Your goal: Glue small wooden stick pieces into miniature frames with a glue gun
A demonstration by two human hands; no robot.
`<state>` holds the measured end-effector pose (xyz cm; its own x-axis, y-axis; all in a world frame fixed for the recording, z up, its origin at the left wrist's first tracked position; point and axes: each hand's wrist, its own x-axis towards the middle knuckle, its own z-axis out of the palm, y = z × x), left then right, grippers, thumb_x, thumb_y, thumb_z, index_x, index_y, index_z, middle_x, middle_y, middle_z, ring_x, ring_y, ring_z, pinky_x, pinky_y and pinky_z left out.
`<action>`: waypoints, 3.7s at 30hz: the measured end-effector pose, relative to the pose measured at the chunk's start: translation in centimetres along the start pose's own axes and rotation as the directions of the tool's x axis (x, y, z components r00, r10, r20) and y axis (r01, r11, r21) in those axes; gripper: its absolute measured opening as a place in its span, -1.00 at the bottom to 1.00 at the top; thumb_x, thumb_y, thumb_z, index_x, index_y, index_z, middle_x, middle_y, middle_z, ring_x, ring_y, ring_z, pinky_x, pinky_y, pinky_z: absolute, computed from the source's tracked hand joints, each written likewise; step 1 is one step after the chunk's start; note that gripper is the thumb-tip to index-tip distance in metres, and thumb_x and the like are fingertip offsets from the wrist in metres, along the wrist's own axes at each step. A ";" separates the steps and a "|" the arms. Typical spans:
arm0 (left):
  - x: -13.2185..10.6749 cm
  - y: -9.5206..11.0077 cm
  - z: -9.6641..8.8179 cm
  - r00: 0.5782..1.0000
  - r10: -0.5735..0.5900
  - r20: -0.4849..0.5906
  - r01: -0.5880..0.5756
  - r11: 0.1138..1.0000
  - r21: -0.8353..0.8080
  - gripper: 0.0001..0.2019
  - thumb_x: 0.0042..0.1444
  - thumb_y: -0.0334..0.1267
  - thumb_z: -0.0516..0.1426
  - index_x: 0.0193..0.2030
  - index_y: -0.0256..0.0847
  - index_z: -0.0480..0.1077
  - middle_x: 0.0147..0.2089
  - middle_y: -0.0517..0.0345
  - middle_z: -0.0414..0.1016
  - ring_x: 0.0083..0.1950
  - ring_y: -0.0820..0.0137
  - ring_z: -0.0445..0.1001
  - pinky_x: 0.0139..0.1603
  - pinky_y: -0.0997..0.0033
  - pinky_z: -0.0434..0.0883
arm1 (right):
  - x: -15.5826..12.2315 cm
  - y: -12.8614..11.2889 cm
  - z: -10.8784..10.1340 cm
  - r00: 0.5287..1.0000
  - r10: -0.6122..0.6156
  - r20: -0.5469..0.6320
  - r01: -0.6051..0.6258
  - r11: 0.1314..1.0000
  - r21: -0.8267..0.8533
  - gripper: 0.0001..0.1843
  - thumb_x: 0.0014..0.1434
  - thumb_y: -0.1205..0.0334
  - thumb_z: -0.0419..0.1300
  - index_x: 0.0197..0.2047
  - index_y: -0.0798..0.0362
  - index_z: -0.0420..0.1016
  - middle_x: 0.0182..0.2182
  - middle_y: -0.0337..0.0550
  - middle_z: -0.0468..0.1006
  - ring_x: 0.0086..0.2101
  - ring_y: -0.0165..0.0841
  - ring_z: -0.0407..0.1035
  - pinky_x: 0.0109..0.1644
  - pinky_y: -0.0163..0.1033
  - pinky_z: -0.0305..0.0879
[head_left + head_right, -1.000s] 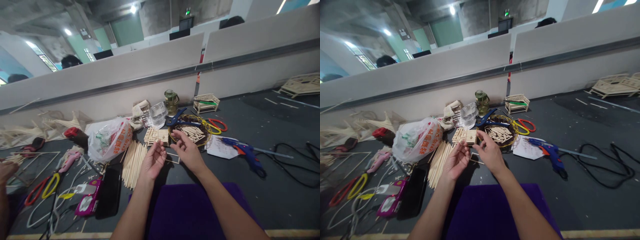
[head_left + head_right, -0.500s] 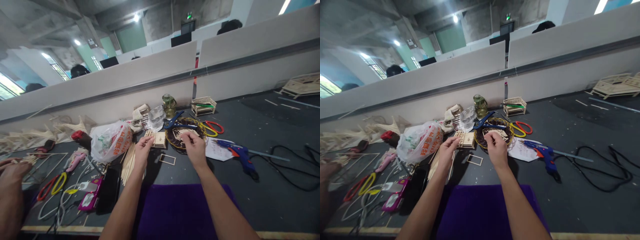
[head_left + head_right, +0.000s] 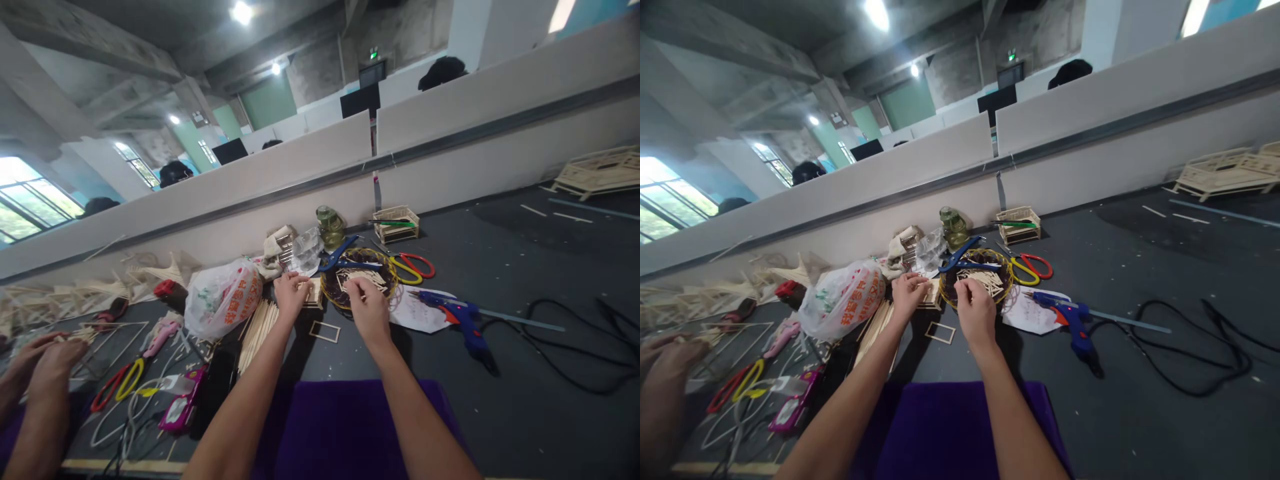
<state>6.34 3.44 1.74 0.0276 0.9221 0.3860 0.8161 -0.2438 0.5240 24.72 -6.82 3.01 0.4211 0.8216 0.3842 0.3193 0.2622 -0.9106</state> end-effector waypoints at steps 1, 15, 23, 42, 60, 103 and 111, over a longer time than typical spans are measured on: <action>0.1 0.0 0.0 1.000 -0.009 0.008 0.009 1.000 0.014 -0.85 -0.02 -0.14 0.23 -0.33 -0.07 0.60 -0.07 0.06 0.48 0.07 0.13 0.29 0.12 0.11 0.16 | 0.0 -0.1 0.0 1.000 0.003 0.003 -0.003 1.000 0.004 -0.71 0.27 0.11 -0.01 -0.35 0.03 0.45 -0.38 -0.15 0.51 -0.34 -0.31 0.35 -0.24 -0.26 0.20; 1.3 -0.4 -1.1 0.998 0.010 0.064 -0.009 1.000 -0.016 -0.84 -0.03 -0.33 0.18 -0.33 -0.13 0.60 -0.04 0.02 0.54 0.08 0.13 0.37 0.12 0.06 0.23 | 0.1 0.1 -0.1 1.000 0.010 -0.020 -0.008 0.994 0.109 -0.70 0.26 0.07 0.02 -0.30 0.05 0.48 -0.33 -0.13 0.54 -0.28 -0.31 0.38 -0.15 -0.23 0.24; -0.7 1.2 -7.2 0.986 0.140 -0.086 -0.150 0.981 -0.125 -0.81 0.09 -0.27 0.12 -0.22 -0.13 0.56 -0.05 0.04 0.54 0.07 0.20 0.41 0.16 0.07 0.23 | 0.7 0.5 -1.1 0.976 0.208 0.060 -0.206 0.803 0.560 -0.55 0.21 -0.14 0.05 -0.16 0.07 0.50 -0.32 -0.08 0.55 -0.39 -0.34 0.41 -0.32 -0.24 0.34; -11.7 6.3 -6.6 0.896 0.086 0.436 0.237 0.738 -0.632 -0.75 -0.05 -0.15 0.28 -0.23 -0.21 0.56 -0.17 0.00 0.56 -0.09 0.19 0.49 -0.02 0.20 0.39 | -4.8 -5.2 -3.9 0.480 -0.027 0.877 -0.694 0.600 0.399 -0.25 0.13 -0.38 -0.05 0.30 -0.23 0.17 0.36 -0.01 -0.04 -0.07 -0.13 0.43 -0.28 -0.05 0.47; -9.6 -1.2 -11.7 0.916 -0.384 0.117 0.341 0.591 -0.731 -0.65 0.02 -0.07 0.23 -0.08 -0.16 0.41 -0.03 -0.02 0.51 0.03 0.14 0.50 -0.09 0.20 0.49 | 6.5 -13.0 -8.6 0.830 -0.342 -0.441 0.115 0.878 -0.465 -0.57 0.16 0.12 0.18 0.10 -0.06 0.39 0.06 -0.02 0.44 -0.15 -0.25 0.48 -0.13 -0.14 0.39; 1.9 5.1 -15.6 0.980 -0.087 0.177 0.181 0.039 -0.983 -0.58 0.28 0.02 -0.10 0.16 -0.07 0.29 0.24 -0.03 0.30 0.27 0.16 0.27 0.20 0.05 0.34 | 8.2 -1.2 7.4 0.853 0.391 0.346 0.195 0.376 -0.906 -0.72 0.23 0.19 0.09 -0.25 0.19 0.56 -0.23 0.16 0.59 -0.19 -0.15 0.47 -0.19 -0.20 0.28; 1.5 5.5 -15.6 0.976 -0.049 0.214 0.217 0.055 -0.975 -0.53 0.24 0.10 -0.08 0.18 -0.05 0.26 0.24 -0.02 0.31 0.28 0.14 0.26 0.20 0.05 0.34 | 6.0 -10.4 7.0 0.840 -0.103 0.533 0.215 0.964 -0.154 -0.70 0.14 0.02 0.24 -0.11 -0.02 0.50 -0.22 -0.18 0.53 -0.21 -0.32 0.38 -0.10 -0.23 0.28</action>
<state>1.90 -1.20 17.06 0.1110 0.9758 0.1883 -0.5119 -0.1063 0.8525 18.02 -1.08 13.76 -0.1311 0.9329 0.3353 0.5291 0.3519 -0.7721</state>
